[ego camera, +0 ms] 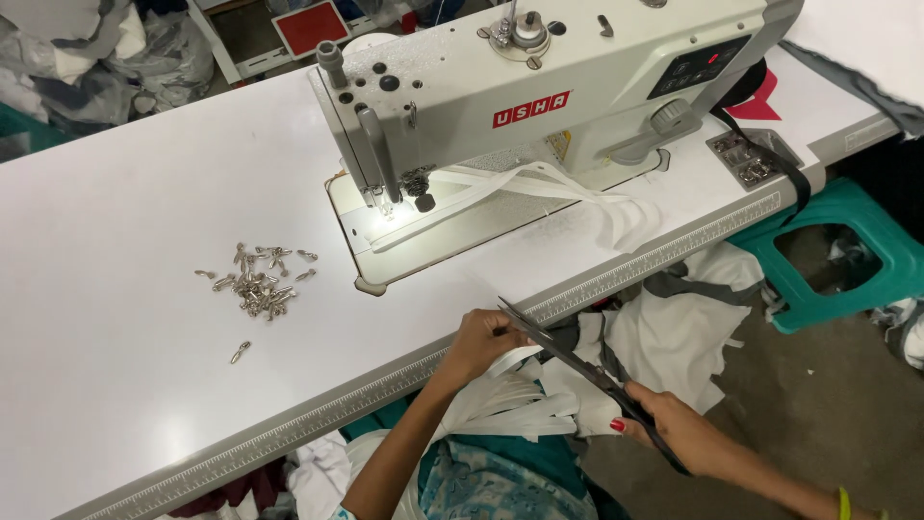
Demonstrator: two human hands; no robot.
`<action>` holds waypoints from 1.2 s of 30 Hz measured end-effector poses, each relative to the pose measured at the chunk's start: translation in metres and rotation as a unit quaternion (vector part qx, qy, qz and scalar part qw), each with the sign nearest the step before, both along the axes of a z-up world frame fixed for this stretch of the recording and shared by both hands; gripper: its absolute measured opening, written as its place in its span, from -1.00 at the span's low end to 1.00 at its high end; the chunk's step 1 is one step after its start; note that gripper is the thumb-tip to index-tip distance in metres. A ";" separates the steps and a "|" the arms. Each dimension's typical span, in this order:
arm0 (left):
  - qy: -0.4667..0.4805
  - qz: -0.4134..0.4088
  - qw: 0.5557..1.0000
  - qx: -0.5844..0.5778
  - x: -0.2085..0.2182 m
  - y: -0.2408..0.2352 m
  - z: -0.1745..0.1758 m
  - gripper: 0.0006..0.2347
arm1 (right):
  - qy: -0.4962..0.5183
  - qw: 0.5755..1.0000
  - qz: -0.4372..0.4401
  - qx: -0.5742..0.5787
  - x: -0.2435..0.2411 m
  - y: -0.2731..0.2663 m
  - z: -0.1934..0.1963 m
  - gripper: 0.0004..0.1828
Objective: Attaching metal clips to white fabric strips in a manufacturing workshop.
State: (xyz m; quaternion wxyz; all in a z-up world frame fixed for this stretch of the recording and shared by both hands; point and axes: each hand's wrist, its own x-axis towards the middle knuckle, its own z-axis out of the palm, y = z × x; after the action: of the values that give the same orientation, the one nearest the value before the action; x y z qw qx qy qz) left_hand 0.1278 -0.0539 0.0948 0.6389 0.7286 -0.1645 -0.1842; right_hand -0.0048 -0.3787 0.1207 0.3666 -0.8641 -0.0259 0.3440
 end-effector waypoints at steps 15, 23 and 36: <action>0.060 -0.014 0.998 0.021 -0.062 -0.001 0.061 -0.82 | -0.186 0.978 -0.031 -0.085 0.108 0.034 0.053 -0.49; -0.140 0.034 0.987 0.065 -0.096 0.007 0.056 -0.89 | -0.307 0.934 -0.068 -0.170 0.209 0.071 0.030 -0.54; -0.107 0.204 0.971 0.061 -0.092 0.039 0.066 -0.88 | -0.381 0.914 0.021 0.140 0.091 0.121 0.038 -0.59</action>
State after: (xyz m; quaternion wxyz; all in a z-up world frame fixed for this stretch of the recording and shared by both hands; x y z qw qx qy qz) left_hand 0.0353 -0.0145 0.1608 0.5960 0.7999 -0.0678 0.0193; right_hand 0.0864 -0.2581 0.1589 0.4383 -0.8689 -0.2297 -0.0113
